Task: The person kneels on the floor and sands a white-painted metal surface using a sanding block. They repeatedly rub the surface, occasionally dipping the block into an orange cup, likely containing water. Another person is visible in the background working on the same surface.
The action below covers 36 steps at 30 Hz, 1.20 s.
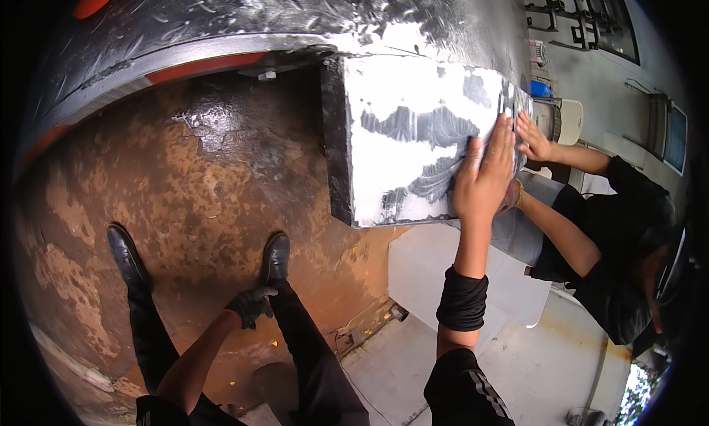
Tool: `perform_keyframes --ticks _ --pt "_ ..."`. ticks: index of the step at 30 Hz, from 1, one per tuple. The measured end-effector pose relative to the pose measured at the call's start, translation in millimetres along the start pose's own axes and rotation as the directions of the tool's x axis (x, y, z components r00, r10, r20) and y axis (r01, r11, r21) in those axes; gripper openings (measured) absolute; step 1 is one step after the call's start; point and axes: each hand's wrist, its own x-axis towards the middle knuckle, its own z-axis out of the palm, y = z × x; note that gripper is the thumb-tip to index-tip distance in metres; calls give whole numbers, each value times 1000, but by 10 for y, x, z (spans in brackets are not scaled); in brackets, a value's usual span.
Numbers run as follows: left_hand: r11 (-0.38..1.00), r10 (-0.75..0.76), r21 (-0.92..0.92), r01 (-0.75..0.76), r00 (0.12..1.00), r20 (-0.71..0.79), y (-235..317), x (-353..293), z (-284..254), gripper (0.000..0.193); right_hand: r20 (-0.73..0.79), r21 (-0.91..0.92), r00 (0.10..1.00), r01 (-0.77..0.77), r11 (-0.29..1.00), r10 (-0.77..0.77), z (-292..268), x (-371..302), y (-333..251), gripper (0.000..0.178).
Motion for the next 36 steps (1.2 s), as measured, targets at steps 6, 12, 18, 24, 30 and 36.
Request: perform_keyframes --ticks 6,12,18,24,30,36 --pt "997 83 4 -83 997 -1 -156 139 -8 42 29 162 1000 -2 987 -3 -104 -241 143 62" --pt "997 44 63 -47 998 35 -75 145 -1 40 109 228 992 -80 970 56 -94 93 99 90" --pt "1000 -4 -7 4 1000 15 -220 223 -1 39 224 282 974 -99 954 35 -241 -123 118 127" --pt "998 69 -12 -68 997 42 -235 169 -26 40 211 248 966 -200 948 148 -217 -134 -18 132" --pt "995 82 48 -85 995 47 -227 186 -19 40 234 202 949 -259 944 211 -226 -136 -100 136" --pt "995 56 74 -60 997 55 -234 198 17 41 218 111 953 -240 964 212 -225 -171 -184 137"
